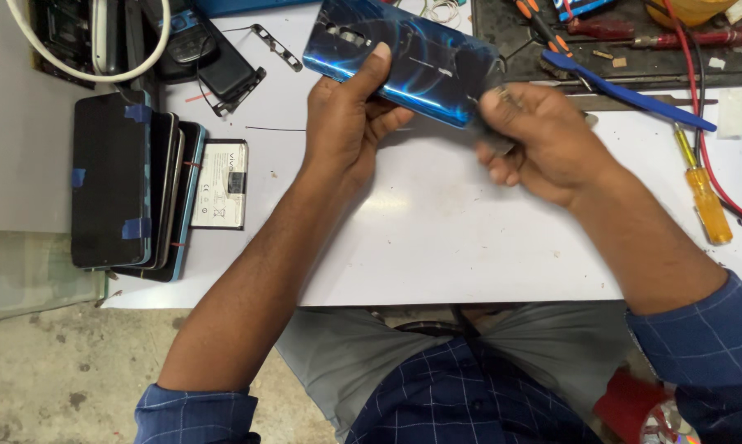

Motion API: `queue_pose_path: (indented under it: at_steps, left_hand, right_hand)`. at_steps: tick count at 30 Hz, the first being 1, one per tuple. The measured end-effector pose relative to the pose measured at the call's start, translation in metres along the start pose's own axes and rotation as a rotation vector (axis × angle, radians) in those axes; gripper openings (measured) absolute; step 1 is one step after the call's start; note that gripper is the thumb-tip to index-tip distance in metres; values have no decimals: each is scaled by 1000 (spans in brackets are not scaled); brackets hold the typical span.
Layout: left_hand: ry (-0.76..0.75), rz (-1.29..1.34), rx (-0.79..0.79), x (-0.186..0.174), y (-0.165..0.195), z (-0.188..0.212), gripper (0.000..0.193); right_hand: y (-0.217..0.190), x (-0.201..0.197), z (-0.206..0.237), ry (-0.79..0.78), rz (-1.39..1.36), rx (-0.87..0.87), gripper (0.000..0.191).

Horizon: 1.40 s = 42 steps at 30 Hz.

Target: The person pries open the back cover of a smartphone, then uses a brush to clean dust from the phone's frame and screen. They then use a pry tool to work around the edge of another opened phone, lifting its back cover and exposing the internal components.

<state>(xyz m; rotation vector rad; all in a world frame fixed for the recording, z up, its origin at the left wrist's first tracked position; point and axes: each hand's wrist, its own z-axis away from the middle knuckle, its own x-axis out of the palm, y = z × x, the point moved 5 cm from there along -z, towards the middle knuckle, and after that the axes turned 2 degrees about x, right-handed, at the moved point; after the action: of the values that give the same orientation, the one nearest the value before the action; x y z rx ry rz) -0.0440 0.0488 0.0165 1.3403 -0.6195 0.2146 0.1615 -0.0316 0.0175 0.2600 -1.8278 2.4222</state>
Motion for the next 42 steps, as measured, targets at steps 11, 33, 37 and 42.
queue_pose_path:
  at_steps: [11, 33, 37, 42]
  left_hand:
    - [-2, -24, 23, -1, -2, 2, 29]
    - [-268, -229, -16, -18, 34, -5, 31]
    - [-546, -475, -177, -9, 33, 2, 33]
    - [-695, -889, -316, 3, 16, 21, 28]
  right_hand:
    - [-4, 8, 2, 31, 160, -92, 36]
    - [-28, -18, 12, -28, 239, 17, 32]
    - [-29, -17, 19, -39, 429, 149, 32]
    - [-18, -6, 18, -201, 471, 234, 30]
